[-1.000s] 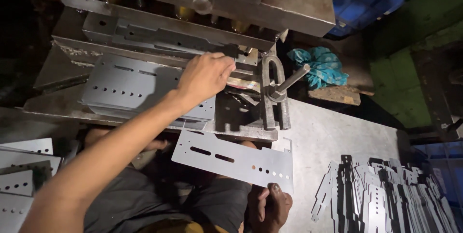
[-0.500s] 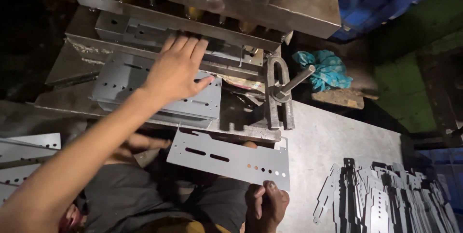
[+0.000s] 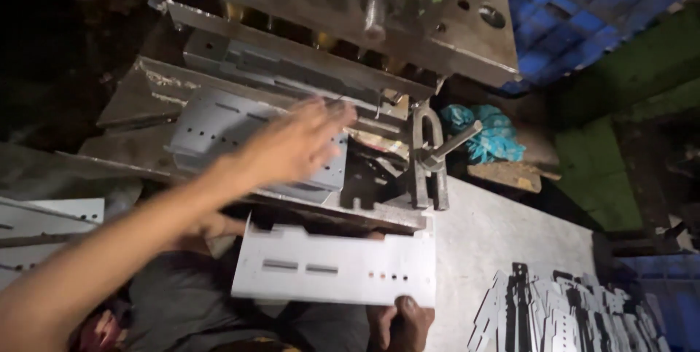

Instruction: Operating a stamping machine to punch or form metal plates.

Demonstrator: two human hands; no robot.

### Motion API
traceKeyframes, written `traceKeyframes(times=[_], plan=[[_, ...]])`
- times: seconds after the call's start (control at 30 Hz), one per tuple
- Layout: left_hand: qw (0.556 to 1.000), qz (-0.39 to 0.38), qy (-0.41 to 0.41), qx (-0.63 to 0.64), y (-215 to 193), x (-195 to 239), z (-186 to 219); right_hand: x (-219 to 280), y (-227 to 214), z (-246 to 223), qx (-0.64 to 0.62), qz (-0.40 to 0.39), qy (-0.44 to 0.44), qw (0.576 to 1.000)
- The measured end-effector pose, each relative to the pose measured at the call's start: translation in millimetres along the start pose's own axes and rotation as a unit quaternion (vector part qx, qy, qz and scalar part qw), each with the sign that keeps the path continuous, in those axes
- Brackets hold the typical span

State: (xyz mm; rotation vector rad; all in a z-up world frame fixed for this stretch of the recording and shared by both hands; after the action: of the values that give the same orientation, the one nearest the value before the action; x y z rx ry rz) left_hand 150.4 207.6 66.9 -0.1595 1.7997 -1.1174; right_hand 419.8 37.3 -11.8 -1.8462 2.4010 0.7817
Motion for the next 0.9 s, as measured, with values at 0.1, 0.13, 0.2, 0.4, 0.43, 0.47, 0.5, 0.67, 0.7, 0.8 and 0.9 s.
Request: traceKeyframes(times=[0.1, 0.13, 0.2, 0.4, 0.43, 0.47, 0.5, 0.67, 0.7, 0.8, 0.9], plan=[[0.851, -0.226, -0.179, 0.439, -28, 9, 41, -7, 2, -17, 0.173, -0.014, -0.184, 0.967], [0.741, -0.273, -0.169, 0.590, -26, 18, 54, -8, 5, -22, 0.255, -0.023, -0.270, 0.928], [0.603, -0.313, -0.154, 0.717, -32, 29, 73, -15, 16, -33, 0.333, -0.033, -0.350, 0.875], [0.388, -0.375, -0.251, 0.804, -44, 52, 96, -41, 14, -2, -0.007, -0.092, 0.096, 0.991], [0.397, -0.351, -0.251, 0.810, -41, 56, 94, -41, 9, 10, -0.019, -0.103, 0.104, 0.989], [0.401, -0.328, -0.251, 0.817, -39, 62, 95, -37, 2, 21, -0.029, -0.112, 0.116, 0.986], [0.400, -0.327, -0.253, 0.818, -37, 75, 96, -37, 13, 19, -0.029, -0.113, 0.118, 0.986], [0.396, -0.014, -0.450, 0.800, -45, 143, 67, -49, 52, 17, -0.067, -0.054, 0.188, 0.978], [0.397, -0.014, -0.449, 0.800, -45, 158, 64, -56, 56, 23, -0.068, -0.054, 0.187, 0.979], [0.384, 0.113, -0.544, 0.738, -48, 205, 52, -85, 88, 30, 0.009, -0.130, 0.158, 0.979], [0.376, 0.270, -0.505, 0.728, -61, 227, 50, -132, 132, 35, 0.056, -0.108, 0.211, 0.970]])
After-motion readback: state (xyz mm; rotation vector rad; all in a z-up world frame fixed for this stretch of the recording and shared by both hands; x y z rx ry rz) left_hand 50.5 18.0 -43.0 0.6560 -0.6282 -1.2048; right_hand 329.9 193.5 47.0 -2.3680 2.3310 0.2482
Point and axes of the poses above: each hand's wrist, its own x-axis away from the middle knuckle, its own y-axis out of the palm, z = x × y, the point moved 3 cm from there along -x, towards the middle knuckle, and after that the axes turned 2 degrees about -y, right-handed, at the moved point
